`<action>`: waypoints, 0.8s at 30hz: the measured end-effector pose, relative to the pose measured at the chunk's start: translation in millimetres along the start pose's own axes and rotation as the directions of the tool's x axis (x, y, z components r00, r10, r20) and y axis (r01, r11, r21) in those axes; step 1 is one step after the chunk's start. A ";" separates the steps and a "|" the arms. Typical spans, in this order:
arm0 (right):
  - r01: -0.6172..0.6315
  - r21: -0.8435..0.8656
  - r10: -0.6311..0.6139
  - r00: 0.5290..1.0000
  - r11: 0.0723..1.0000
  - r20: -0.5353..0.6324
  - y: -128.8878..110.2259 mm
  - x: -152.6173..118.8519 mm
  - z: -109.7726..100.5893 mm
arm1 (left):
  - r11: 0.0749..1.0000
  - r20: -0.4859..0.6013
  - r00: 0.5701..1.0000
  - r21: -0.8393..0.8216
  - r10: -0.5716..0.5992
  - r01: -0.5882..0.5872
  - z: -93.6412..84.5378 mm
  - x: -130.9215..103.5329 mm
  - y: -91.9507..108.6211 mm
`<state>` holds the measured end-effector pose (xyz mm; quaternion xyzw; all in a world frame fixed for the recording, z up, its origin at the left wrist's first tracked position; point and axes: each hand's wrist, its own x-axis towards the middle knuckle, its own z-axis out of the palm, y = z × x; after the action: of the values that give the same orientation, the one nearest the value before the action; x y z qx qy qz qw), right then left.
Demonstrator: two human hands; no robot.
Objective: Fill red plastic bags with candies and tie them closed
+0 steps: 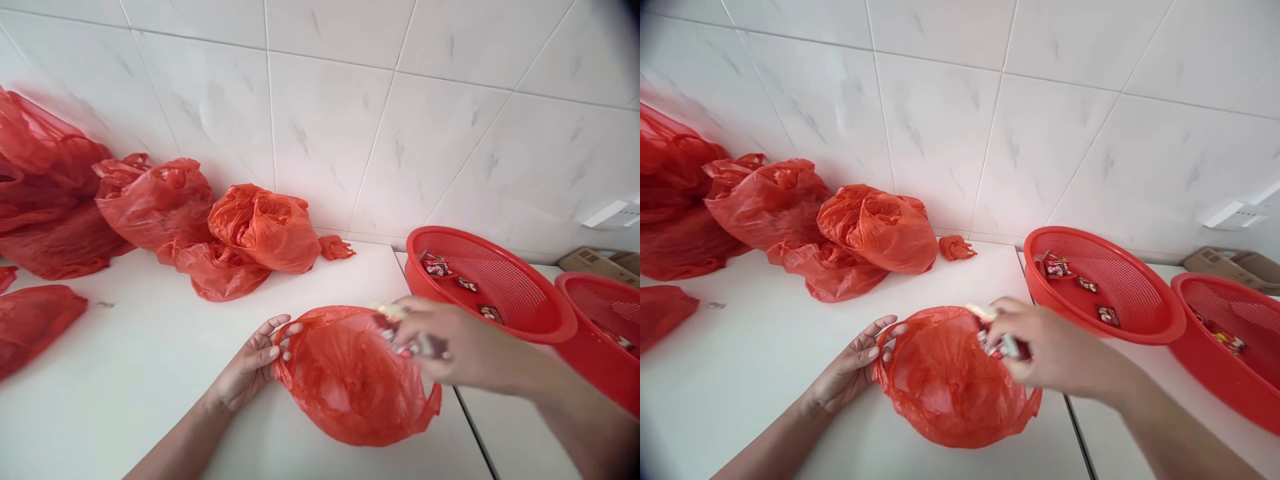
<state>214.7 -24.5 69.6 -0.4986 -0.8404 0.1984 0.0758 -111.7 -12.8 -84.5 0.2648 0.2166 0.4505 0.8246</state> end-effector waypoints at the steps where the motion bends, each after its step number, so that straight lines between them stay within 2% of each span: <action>1: 0.063 0.012 -0.064 0.995 0.998 0.080 -13.7 7.3 14.0 | 1.000 0.014 1.000 0.005 0.003 -0.003 0.6 -0.8 -0.1; 4: 0.146 0.039 -0.150 0.966 0.989 0.210 -32.6 26.4 44.2 | 1.000 0.035 0.999 0.019 0.023 -0.023 0.6 -3.3 -0.3; 7: 0.121 0.105 -0.144 0.956 0.987 0.257 -28.3 31.3 45.1 | 0.999 0.035 0.999 0.022 0.033 -0.034 -1.0 -4.9 -0.2; 9: 0.045 0.132 -0.066 0.986 0.990 0.153 -16.9 26.9 31.1 | 0.999 0.029 0.999 0.021 0.026 -0.027 -1.4 -5.3 0.0; 10: -0.008 0.135 0.002 0.999 0.991 0.041 -8.5 23.6 21.7 | 1.000 0.024 1.000 0.024 0.019 -0.019 -1.3 -5.4 0.1; 11: -0.069 0.125 0.081 0.992 0.990 -0.093 1.7 20.0 12.1 | 0.999 0.018 1.000 0.029 0.013 -0.013 -0.9 -5.4 0.2; 13: -0.223 0.054 0.228 0.917 0.973 -0.328 26.8 12.5 -5.0 | 0.999 0.004 1.000 0.041 -0.001 0.001 0.0 -5.1 0.5; 14: -0.313 -0.003 0.288 0.876 0.950 -0.388 40.7 8.7 -11.0 | 0.999 -0.002 1.000 0.045 -0.004 0.004 0.3 -4.9 0.7; 16: -0.469 -0.125 0.396 0.838 0.874 -0.375 67.4 1.0 -16.3 | 0.998 -0.011 1.000 0.055 -0.003 0.003 0.2 -4.1 1.1; 19: -0.562 -0.252 0.517 0.826 0.788 -0.225 93.6 -10.5 -8.5 | 0.997 -0.033 0.999 0.081 -0.004 0.006 -1.9 -2.4 2.4; 21: -0.594 -0.319 0.557 0.804 0.739 -0.208 97.5 -18.6 2.5 | 0.995 -0.065 0.998 0.096 0.003 0.003 -3.7 -1.5 4.0; 24: -0.621 -0.417 0.556 0.783 0.664 -0.280 86.0 -35.0 19.1 | 0.994 -0.132 0.991 0.104 0.035 -0.022 -3.0 -1.3 7.9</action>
<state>295.1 -23.3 19.5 -0.7572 -0.6486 -0.0390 -0.0669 -119.2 -9.6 -81.6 0.2791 0.2905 0.4674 0.7869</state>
